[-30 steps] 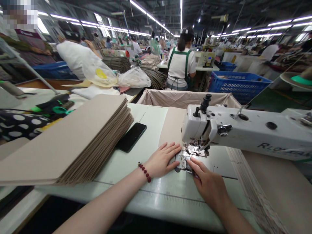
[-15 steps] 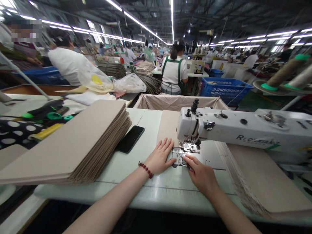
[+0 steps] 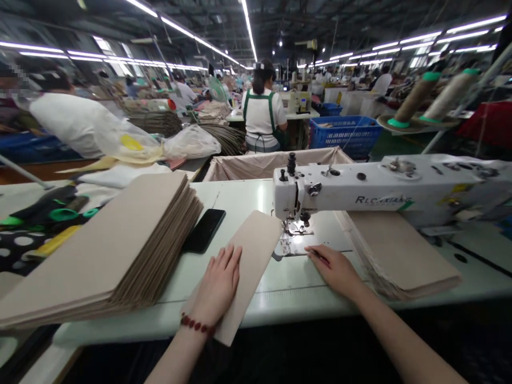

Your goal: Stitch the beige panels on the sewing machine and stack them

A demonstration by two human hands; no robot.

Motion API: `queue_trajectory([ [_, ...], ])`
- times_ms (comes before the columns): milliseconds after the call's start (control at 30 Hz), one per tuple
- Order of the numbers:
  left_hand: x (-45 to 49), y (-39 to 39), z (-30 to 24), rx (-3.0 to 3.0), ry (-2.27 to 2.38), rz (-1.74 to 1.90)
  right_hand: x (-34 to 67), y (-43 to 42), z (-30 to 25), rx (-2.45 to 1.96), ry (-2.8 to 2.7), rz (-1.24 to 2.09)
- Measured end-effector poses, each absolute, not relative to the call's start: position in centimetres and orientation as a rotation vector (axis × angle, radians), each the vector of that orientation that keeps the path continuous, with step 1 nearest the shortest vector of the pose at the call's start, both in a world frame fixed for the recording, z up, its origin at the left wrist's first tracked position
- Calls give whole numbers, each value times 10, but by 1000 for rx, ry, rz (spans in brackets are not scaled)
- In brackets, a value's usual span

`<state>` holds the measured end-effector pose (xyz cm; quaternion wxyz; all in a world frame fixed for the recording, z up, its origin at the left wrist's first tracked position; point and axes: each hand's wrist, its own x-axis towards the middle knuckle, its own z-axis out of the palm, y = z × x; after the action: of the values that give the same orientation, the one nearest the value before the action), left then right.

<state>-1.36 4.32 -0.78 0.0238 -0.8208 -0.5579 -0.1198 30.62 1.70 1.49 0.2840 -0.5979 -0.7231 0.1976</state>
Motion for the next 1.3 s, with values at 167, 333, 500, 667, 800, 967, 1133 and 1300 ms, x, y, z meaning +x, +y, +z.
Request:
queue_trajectory([
  [167,-40,21,1,-2835,-1521,-184,324,-53,13,-1691,-1682,795],
  [333,-54,13,0,-2898,-1439,-177,324,-110,-6,-1789,-1543,959],
  [500,-61,-5,-5,-2898,-1499,-222,323,-129,-19,-1813,-1491,1021],
  [667,-27,4,3,-3066,-1427,-360,319,-127,-15,-1867,-1520,943],
  [800,7,33,17,-3290,-1165,-334,321,-130,-12,-1906,-1558,824],
  [967,56,40,40,-3385,-945,-209,328,-140,-23,-1944,-1493,745],
  [1133,122,-7,25,-3431,-909,-354,326,-142,-28,-1981,-1486,745],
  [1300,157,-33,-5,-3292,-1009,-540,327,-134,-23,-1975,-1535,733],
])
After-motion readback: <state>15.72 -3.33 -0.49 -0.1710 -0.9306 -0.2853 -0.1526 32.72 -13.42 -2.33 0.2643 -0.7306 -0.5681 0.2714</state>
